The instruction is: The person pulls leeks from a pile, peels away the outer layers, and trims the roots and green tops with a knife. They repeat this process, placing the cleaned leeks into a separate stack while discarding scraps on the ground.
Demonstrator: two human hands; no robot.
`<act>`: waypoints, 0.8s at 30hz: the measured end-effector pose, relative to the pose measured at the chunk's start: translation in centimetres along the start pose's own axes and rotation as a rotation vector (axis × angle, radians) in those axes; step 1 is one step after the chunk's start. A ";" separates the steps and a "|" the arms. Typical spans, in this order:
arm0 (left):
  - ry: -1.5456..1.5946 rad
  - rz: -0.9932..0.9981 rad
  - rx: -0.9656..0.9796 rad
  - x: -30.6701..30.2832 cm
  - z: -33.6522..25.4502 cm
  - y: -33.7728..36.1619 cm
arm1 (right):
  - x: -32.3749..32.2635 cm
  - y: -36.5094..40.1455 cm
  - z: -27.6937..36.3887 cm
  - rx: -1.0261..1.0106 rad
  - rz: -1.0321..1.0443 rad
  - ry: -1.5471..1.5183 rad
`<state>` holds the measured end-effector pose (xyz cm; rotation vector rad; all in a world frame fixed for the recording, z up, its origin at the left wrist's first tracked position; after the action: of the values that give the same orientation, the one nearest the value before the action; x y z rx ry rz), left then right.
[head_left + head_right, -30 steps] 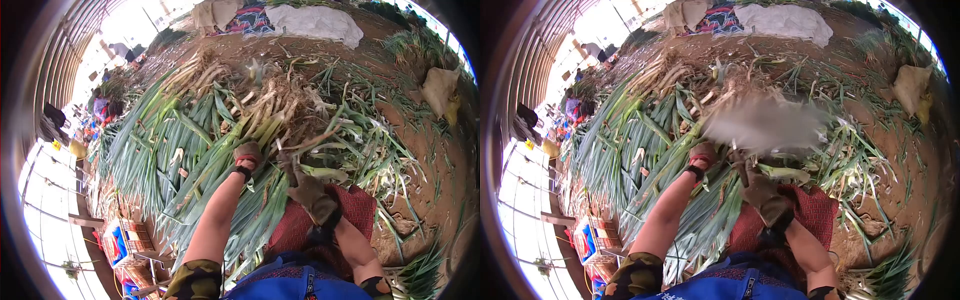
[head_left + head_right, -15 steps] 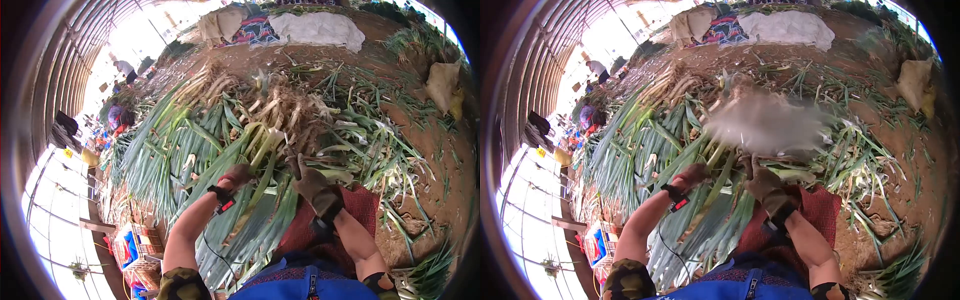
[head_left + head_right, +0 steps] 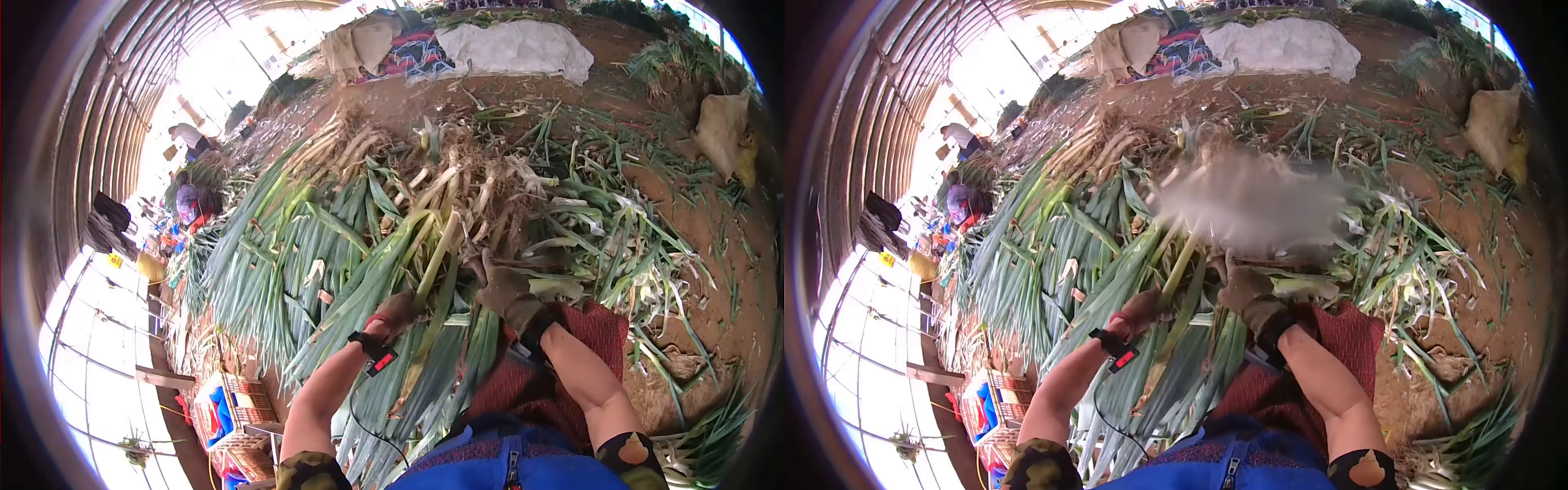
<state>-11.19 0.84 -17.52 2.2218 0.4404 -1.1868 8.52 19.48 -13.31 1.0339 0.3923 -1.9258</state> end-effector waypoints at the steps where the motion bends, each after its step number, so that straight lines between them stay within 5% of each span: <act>1: 0.006 -0.005 0.014 0.0 0.0 0.1 | 0.4 -0.7 -0.4 -0.043 -0.057 0.020; 3: 0.017 -0.016 0.042 -0.2 0.0 0.2 | 1.0 -2.1 -0.8 -0.131 -0.173 0.057; 14: 0.031 0.048 0.027 -1.2 -1.3 1.0 | 1.2 -2.7 -0.3 0.011 -0.130 0.104; 24: 0.079 0.004 0.022 -0.3 0.1 0.6 | 2.6 -4.8 -1.6 -0.062 -0.165 0.035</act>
<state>-11.13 0.35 -17.09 2.2936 0.4561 -1.1093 4.75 21.66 -16.89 1.0229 0.5688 -2.0299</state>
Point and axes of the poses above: each hand's wrist, its own y-axis away from the middle knuckle, its own x-axis out of the palm, z = x × y, the point moved 3 cm from there along -y, towards the middle knuckle, and after that the axes turned 2 degrees about -z, right-handed, at the moved point
